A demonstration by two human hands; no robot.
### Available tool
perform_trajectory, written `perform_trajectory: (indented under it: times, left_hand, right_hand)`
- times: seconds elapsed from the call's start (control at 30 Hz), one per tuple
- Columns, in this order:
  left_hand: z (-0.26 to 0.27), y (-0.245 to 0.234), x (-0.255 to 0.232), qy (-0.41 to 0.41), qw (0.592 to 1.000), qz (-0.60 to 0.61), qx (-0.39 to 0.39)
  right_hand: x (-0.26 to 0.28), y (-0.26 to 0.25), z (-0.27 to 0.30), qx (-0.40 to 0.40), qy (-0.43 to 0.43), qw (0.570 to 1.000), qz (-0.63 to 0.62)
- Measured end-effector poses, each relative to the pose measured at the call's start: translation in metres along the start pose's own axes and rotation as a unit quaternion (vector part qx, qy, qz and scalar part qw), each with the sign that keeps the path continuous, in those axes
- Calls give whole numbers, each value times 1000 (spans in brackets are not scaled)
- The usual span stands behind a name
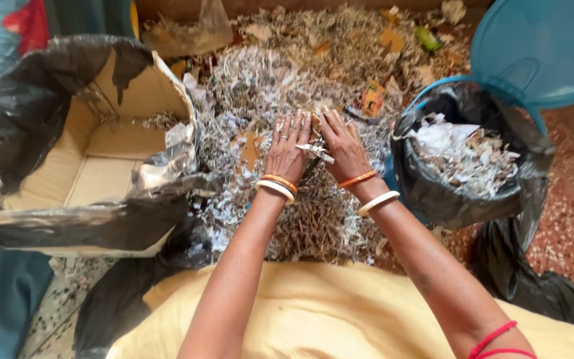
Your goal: The person sits on the floor and uses both hands to gather shredded paper from a large pile and transfer it into a blue bucket lined with a black plastic bag. The person repeatedly scoops and packs the shredded paper into the bucket.
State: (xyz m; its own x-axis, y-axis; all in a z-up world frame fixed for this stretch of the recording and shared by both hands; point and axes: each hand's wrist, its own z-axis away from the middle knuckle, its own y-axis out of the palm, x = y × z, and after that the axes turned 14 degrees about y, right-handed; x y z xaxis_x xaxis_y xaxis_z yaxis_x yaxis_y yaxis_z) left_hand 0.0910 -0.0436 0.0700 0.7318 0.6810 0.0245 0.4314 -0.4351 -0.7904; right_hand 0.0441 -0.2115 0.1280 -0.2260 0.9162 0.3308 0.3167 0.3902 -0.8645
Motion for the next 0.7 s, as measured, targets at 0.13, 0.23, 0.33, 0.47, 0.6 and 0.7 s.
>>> perform_trajectory:
  times: [0.13,0.23,0.33,0.47,0.6,0.7]
  left_hand:
    - [31,26,2,-6,997,-60,50]
    - [55,45,2,-16,997,-18,71]
    - [73,61,-1,-35,990,-25,137]
    - [91,75,-10,-36,988,-47,140]
    - [99,78,-15,-45,984,-11,171]
    - [94,75,-11,-38,990,11,138]
  right_hand:
    - [-12,43,15,7,-11,999,49]
    - [-25,75,30,19,-9,998,67]
    - [-32,97,42,32,-23,996,74]
    - [-31,115,55,105,4,986,127]
    - [-28,118,61,138,17,985,105]
    - [-30,115,58,129,23,989,72]
